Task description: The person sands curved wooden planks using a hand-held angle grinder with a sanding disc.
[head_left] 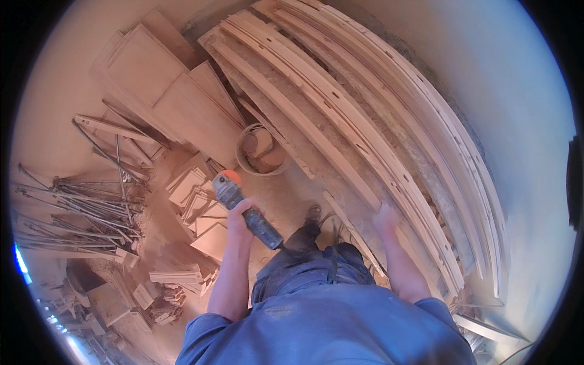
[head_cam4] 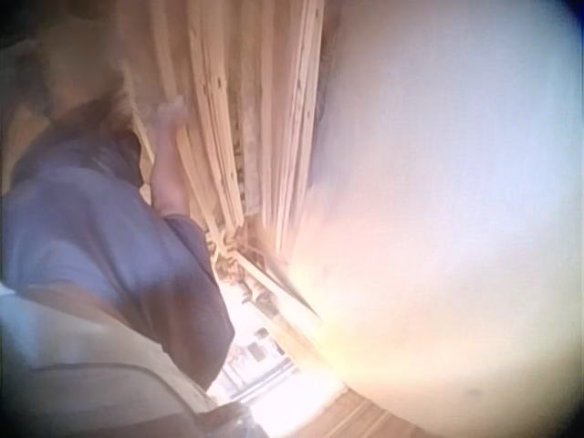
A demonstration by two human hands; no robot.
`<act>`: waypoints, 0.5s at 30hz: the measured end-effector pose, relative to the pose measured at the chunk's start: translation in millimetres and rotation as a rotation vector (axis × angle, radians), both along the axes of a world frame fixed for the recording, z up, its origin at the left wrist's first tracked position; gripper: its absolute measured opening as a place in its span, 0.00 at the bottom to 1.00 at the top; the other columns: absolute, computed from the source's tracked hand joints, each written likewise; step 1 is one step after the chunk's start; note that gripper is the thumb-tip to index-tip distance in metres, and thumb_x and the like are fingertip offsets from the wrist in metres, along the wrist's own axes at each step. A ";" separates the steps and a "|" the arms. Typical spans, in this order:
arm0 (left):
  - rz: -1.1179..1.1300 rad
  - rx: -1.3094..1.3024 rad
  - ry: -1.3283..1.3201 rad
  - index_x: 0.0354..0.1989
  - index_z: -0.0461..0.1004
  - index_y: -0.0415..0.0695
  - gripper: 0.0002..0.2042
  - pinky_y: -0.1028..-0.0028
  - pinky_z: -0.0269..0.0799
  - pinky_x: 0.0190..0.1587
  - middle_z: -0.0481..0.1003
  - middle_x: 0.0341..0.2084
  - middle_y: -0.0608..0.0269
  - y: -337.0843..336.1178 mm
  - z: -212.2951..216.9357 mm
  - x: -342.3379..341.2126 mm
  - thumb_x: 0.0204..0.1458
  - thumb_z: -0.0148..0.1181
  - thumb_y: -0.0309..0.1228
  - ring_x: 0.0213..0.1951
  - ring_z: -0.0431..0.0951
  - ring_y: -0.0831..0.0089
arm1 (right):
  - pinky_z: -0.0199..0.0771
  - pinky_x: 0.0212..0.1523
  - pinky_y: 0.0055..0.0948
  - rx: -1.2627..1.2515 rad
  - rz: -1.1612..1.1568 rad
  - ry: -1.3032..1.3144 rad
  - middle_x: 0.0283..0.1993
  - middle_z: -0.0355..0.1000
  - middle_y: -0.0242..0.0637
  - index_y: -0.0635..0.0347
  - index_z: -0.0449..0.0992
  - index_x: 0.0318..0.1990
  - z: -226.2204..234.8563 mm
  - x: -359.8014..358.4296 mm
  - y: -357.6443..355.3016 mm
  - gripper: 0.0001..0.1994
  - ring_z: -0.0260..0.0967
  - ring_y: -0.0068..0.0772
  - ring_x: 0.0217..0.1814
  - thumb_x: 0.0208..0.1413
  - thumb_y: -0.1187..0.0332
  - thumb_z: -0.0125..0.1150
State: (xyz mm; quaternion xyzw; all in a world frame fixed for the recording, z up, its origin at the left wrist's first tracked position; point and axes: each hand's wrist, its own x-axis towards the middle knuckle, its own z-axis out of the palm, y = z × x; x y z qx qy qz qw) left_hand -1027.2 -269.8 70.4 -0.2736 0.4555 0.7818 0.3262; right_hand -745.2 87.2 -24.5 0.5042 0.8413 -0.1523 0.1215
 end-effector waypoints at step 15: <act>0.141 -0.125 0.168 0.39 0.70 0.45 0.11 0.57 0.82 0.35 0.76 0.25 0.57 -43.6 57.3 105.5 0.52 0.65 0.29 0.25 0.78 0.58 | 0.67 0.25 0.36 -0.653 -0.154 0.372 0.22 0.73 0.33 0.65 0.83 0.30 68.9 166.8 -37.7 0.23 0.70 0.22 0.24 0.51 0.50 0.76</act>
